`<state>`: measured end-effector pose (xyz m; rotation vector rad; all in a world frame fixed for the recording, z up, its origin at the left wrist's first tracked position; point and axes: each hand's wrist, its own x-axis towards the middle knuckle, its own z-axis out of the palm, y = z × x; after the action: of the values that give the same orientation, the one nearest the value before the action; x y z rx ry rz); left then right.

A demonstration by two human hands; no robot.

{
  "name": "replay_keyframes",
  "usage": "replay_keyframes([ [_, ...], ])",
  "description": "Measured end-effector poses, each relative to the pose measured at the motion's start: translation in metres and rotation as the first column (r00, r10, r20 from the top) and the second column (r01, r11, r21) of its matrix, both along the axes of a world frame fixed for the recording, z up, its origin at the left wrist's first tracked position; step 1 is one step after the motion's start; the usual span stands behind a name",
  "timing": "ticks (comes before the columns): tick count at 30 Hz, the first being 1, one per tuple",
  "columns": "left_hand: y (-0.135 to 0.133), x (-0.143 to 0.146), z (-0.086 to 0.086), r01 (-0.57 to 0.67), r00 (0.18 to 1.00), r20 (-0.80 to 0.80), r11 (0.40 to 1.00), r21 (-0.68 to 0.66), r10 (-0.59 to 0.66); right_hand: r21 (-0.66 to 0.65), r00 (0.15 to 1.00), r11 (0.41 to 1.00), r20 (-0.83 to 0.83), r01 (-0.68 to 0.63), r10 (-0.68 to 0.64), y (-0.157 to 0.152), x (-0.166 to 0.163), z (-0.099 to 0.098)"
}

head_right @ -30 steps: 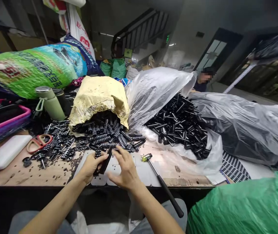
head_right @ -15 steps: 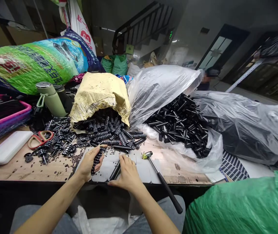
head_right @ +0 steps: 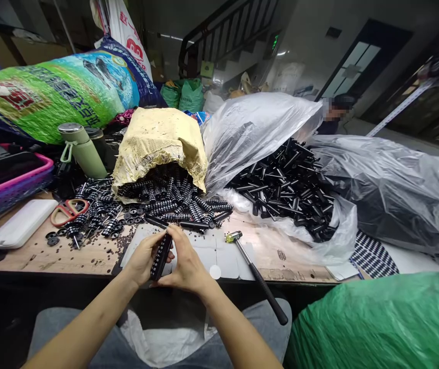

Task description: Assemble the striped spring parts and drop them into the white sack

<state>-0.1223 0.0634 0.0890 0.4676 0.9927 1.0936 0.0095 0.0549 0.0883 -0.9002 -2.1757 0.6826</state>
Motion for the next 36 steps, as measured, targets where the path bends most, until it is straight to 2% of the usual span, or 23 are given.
replay_keyframes([
  [5,-0.003,0.005,0.006,-0.010,0.999,-0.038,1.000,-0.004,0.010,-0.091,0.999,0.995,0.004,0.039,-0.039,-0.003,0.001,-0.007],
  [12,0.001,0.012,0.003,0.015,0.993,-0.112,0.997,-0.072,-0.024,-0.243,0.983,0.958,-0.067,0.152,-0.172,-0.007,-0.004,-0.014],
  [14,0.003,0.013,0.000,0.062,0.987,-0.148,0.997,-0.054,-0.069,-0.256,0.976,0.950,-0.077,0.180,-0.205,-0.008,-0.002,-0.016],
  [16,0.002,0.014,-0.008,0.124,0.961,-0.251,0.992,0.035,-0.111,-0.259,0.970,0.943,-0.066,0.210,-0.235,-0.009,0.000,-0.021],
  [18,-0.001,0.016,-0.018,0.220,0.866,-0.491,0.952,0.213,-0.090,-0.245,0.959,0.933,-0.036,0.263,-0.280,-0.009,0.002,-0.030],
  [20,-0.006,0.019,-0.030,0.382,0.655,-0.755,0.846,0.372,0.036,-0.207,0.941,0.920,0.012,0.333,-0.338,-0.009,0.003,-0.041],
  [22,-0.010,0.022,-0.042,0.556,0.408,-0.898,0.735,0.388,0.165,-0.158,0.920,0.907,0.083,0.391,-0.383,-0.010,0.007,-0.049],
  [23,-0.011,0.022,-0.047,0.622,0.311,-0.927,0.692,0.366,0.210,-0.133,0.910,0.903,0.129,0.409,-0.394,-0.011,0.011,-0.050],
  [25,-0.010,0.019,-0.054,0.726,0.189,-0.943,0.608,0.322,0.273,-0.063,0.864,0.880,0.234,0.471,-0.446,-0.015,0.030,-0.049],
  [26,-0.008,0.016,-0.056,0.773,0.162,-0.941,0.554,0.309,0.299,-0.009,0.809,0.845,0.293,0.535,-0.509,-0.017,0.045,-0.048],
  [27,-0.007,0.012,-0.058,0.816,0.148,-0.934,0.493,0.301,0.325,0.064,0.720,0.784,0.356,0.618,-0.596,-0.020,0.062,-0.046],
  [29,-0.005,0.004,-0.058,0.875,0.124,-0.915,0.394,0.283,0.383,0.248,0.436,0.593,0.478,0.766,-0.763,-0.028,0.100,-0.044],
  [30,-0.005,0.000,-0.058,0.890,0.098,-0.904,0.369,0.267,0.417,0.331,0.294,0.521,0.541,0.787,-0.788,-0.031,0.118,-0.044],
  [31,-0.005,-0.003,-0.057,0.899,0.061,-0.890,0.362,0.246,0.453,0.396,0.184,0.481,0.590,0.782,-0.786,-0.034,0.133,-0.044],
  [32,-0.006,-0.004,-0.056,0.903,0.019,-0.874,0.366,0.223,0.485,0.436,0.119,0.476,0.630,0.764,-0.768,-0.037,0.144,-0.043],
  [33,-0.008,-0.005,-0.054,0.902,-0.023,-0.858,0.380,0.203,0.513,0.443,0.097,0.489,0.659,0.752,-0.746,-0.039,0.151,-0.041],
  [34,-0.010,-0.005,-0.052,0.899,-0.058,-0.844,0.395,0.188,0.534,0.419,0.111,0.505,0.677,0.755,-0.728,-0.042,0.153,-0.037],
  [36,-0.012,-0.003,-0.050,0.890,-0.099,-0.823,0.420,0.179,0.560,0.293,0.211,0.518,0.674,0.803,-0.708,-0.047,0.145,-0.023],
])
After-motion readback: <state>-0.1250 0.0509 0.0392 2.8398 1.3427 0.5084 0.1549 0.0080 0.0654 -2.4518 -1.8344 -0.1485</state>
